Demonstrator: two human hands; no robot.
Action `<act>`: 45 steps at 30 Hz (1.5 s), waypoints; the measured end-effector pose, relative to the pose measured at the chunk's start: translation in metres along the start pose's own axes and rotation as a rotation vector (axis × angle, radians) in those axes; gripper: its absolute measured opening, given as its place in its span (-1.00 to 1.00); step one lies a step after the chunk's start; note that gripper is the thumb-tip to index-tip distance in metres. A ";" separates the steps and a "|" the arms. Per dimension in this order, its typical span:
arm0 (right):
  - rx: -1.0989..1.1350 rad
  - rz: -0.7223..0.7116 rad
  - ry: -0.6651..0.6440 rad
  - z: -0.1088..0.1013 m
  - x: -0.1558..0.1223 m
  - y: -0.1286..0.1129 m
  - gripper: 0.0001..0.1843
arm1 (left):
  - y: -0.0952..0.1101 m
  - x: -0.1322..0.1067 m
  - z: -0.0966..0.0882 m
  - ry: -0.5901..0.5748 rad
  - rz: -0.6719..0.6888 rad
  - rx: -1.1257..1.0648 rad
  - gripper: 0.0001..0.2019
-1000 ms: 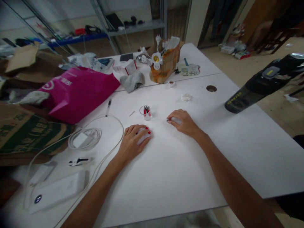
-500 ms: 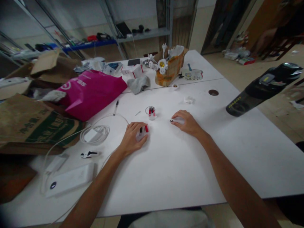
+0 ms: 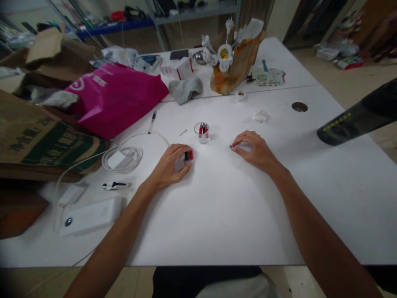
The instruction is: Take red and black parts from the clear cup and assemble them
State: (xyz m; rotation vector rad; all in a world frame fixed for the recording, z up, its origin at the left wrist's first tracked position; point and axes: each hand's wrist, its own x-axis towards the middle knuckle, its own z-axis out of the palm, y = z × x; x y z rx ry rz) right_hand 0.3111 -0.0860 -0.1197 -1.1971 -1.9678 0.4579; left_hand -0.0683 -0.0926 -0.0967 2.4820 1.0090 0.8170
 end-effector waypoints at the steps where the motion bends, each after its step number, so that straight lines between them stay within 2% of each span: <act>1: -0.002 0.001 -0.002 0.000 0.000 0.000 -0.82 | 0.000 0.000 0.000 0.000 0.001 -0.002 -0.56; 19: -0.026 0.006 -0.010 -0.002 0.000 -0.006 -0.84 | -0.003 0.000 0.002 0.034 0.023 0.000 -0.56; 45: -0.026 0.006 -0.018 -0.002 0.001 -0.007 -0.85 | -0.002 0.000 0.002 0.012 0.011 0.046 -0.54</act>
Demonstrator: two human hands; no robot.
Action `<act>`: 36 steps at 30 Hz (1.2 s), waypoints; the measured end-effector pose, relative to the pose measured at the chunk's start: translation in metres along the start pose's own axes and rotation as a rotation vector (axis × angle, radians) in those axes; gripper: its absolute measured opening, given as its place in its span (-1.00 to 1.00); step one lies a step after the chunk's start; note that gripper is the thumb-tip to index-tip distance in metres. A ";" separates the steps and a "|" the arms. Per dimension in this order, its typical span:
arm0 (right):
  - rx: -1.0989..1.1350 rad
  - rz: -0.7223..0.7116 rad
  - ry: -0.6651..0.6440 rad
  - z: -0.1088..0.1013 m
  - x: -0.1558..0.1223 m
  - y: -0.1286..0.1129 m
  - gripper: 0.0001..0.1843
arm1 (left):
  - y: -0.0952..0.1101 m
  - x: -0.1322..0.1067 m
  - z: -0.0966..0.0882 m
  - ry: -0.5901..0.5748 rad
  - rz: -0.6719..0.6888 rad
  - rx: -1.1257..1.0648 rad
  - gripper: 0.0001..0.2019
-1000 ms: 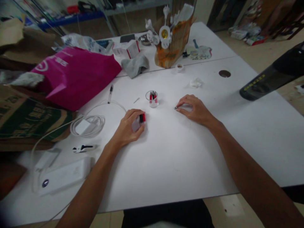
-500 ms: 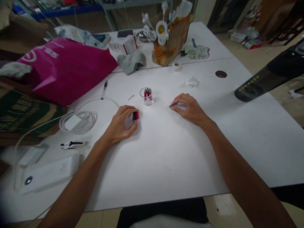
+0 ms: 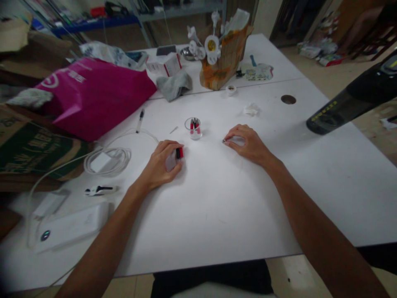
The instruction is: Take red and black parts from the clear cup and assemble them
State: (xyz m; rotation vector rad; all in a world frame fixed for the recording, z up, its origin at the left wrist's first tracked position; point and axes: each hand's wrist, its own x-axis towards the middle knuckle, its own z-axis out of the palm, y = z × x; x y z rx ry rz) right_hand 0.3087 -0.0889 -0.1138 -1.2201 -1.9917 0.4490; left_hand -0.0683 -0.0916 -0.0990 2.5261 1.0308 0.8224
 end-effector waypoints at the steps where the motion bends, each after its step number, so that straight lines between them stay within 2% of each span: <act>1: -0.001 -0.001 0.001 0.000 0.000 0.000 -0.85 | 0.000 0.000 0.000 0.001 0.000 0.000 -0.55; 10: 0.054 0.018 0.040 0.000 -0.001 0.004 -0.79 | 0.000 -0.002 -0.001 -0.007 -0.012 -0.013 -0.50; 22: 0.164 0.102 0.112 0.001 0.002 -0.005 -0.65 | 0.004 -0.002 -0.007 -0.022 -0.043 -0.008 -0.47; 30: 0.169 0.136 0.176 0.000 0.005 -0.007 -0.60 | 0.005 0.000 -0.010 0.071 -0.039 0.010 -0.56; 36: 0.180 0.180 0.294 0.002 0.002 -0.010 -0.62 | 0.007 0.000 -0.012 0.127 -0.039 0.006 -0.63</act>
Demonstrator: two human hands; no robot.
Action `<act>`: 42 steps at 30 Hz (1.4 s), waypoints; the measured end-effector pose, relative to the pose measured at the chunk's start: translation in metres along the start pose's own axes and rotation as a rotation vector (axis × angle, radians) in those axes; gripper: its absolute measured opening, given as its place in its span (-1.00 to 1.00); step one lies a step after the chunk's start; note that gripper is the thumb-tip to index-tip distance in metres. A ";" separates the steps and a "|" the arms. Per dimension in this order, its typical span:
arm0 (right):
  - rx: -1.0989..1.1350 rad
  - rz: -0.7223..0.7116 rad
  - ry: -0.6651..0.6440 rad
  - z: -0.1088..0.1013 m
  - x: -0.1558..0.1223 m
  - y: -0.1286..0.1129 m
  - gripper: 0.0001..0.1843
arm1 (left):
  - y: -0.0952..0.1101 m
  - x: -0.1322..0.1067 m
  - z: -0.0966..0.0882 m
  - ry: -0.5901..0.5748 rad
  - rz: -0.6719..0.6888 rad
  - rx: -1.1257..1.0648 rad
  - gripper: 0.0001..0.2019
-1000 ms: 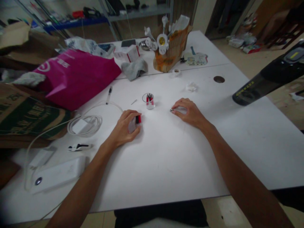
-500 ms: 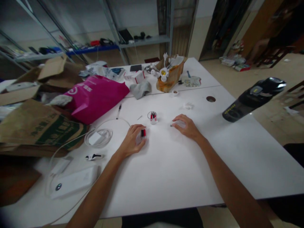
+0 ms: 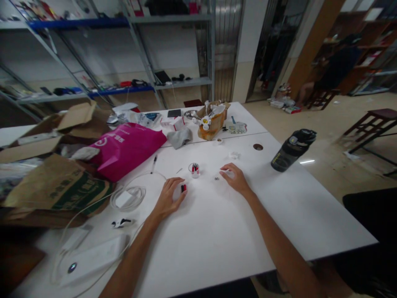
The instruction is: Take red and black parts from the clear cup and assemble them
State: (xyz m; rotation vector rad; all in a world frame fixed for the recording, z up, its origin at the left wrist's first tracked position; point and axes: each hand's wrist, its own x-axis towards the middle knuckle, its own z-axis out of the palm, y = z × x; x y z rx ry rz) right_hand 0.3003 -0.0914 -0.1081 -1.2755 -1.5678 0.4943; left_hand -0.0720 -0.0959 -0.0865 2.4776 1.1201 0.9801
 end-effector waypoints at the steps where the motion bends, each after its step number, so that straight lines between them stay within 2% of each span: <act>1: 0.002 0.005 0.021 0.000 -0.001 -0.001 -0.62 | 0.000 0.000 0.000 0.011 0.004 0.001 -0.65; 9: 0.004 0.116 0.104 -0.007 -0.013 0.004 -0.58 | 0.001 0.004 0.004 0.200 -0.034 -0.017 -0.82; 13: 0.028 0.184 0.141 -0.007 -0.012 0.015 -0.53 | 0.007 0.012 0.004 0.299 -0.068 -0.050 -0.82; 15: 0.048 0.202 0.147 -0.007 -0.012 0.018 -0.51 | 0.010 0.023 0.002 0.301 -0.078 -0.051 -0.80; 19: 0.103 0.226 0.144 -0.008 -0.012 0.021 -0.45 | 0.012 0.062 -0.003 0.206 -0.083 -0.009 -0.77; 24: 0.168 0.241 0.161 -0.011 -0.012 0.019 -0.36 | -0.003 0.116 -0.006 -0.012 -0.114 0.072 -0.78; 28: 0.194 0.248 0.172 -0.012 -0.013 0.016 -0.35 | -0.011 0.144 -0.010 -0.170 -0.165 0.129 -0.80; 36: 0.216 0.254 0.156 -0.012 -0.013 0.021 -0.35 | 0.001 0.160 -0.008 -0.329 -0.187 0.174 -0.89; 42: 0.222 0.264 0.152 -0.011 -0.013 0.025 -0.31 | 0.010 0.159 -0.002 -0.345 -0.211 0.194 -0.93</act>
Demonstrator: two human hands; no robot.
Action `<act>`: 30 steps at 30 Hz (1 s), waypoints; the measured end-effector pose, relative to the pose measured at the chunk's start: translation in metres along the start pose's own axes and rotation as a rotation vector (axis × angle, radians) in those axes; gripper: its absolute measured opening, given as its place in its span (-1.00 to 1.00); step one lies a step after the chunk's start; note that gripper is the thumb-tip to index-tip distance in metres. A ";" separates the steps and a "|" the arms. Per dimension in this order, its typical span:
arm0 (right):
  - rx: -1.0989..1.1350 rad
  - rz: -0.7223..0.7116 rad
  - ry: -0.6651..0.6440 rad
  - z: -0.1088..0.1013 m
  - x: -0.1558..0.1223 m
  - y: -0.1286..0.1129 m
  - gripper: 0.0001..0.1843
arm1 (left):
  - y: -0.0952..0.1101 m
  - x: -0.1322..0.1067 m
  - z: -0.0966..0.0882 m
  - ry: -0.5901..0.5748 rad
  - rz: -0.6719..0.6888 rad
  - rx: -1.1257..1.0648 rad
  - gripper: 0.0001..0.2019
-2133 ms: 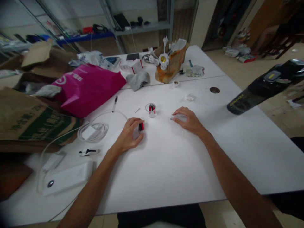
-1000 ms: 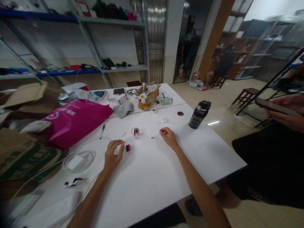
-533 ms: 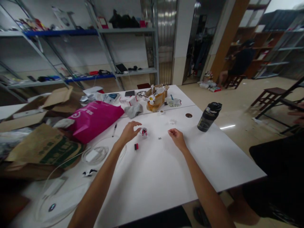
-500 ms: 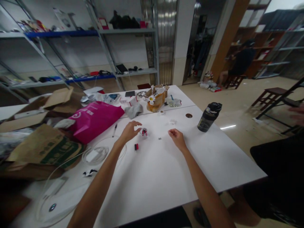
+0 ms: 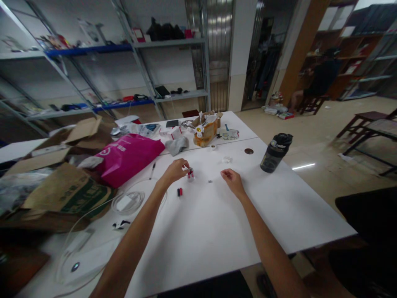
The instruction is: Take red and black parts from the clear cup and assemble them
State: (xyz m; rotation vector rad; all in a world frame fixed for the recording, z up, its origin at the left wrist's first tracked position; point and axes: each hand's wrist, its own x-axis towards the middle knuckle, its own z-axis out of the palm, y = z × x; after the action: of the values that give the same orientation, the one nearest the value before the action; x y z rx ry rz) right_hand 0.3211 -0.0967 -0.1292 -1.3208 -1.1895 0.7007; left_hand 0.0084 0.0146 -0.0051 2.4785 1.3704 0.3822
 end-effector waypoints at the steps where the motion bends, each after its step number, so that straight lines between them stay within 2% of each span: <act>1: 0.000 0.002 0.001 0.000 0.000 0.000 -0.30 | 0.001 0.000 0.000 -0.002 -0.003 -0.001 -0.94; 9: 0.005 0.001 0.001 0.000 0.000 0.001 -0.32 | 0.000 -0.003 -0.005 0.014 0.000 -0.068 -0.98; 14: 0.016 -0.027 0.017 0.000 -0.002 -0.002 -0.33 | 0.003 -0.011 -0.019 0.093 0.009 -0.146 -0.95; 19: 0.033 -0.071 0.094 0.002 -0.009 -0.015 -0.35 | 0.012 -0.033 -0.045 0.234 0.013 -0.259 -0.95; 22: 0.051 -0.111 0.094 0.010 -0.020 -0.032 -0.44 | 0.023 -0.057 -0.052 0.284 0.032 -0.322 -0.89; 25: 0.072 -0.152 -0.022 0.027 -0.035 -0.054 -0.54 | 0.034 -0.080 -0.042 0.313 0.093 -0.485 -0.85; 30: 0.121 -0.169 -0.355 0.063 -0.052 -0.079 -0.60 | 0.040 -0.102 -0.003 0.219 0.046 -0.720 -0.85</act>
State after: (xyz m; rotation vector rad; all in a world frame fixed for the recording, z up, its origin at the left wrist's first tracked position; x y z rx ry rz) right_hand 0.2285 -0.1372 -0.0766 -1.0066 -1.4982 0.8932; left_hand -0.0137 -0.0923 0.0025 1.9030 0.9974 0.9829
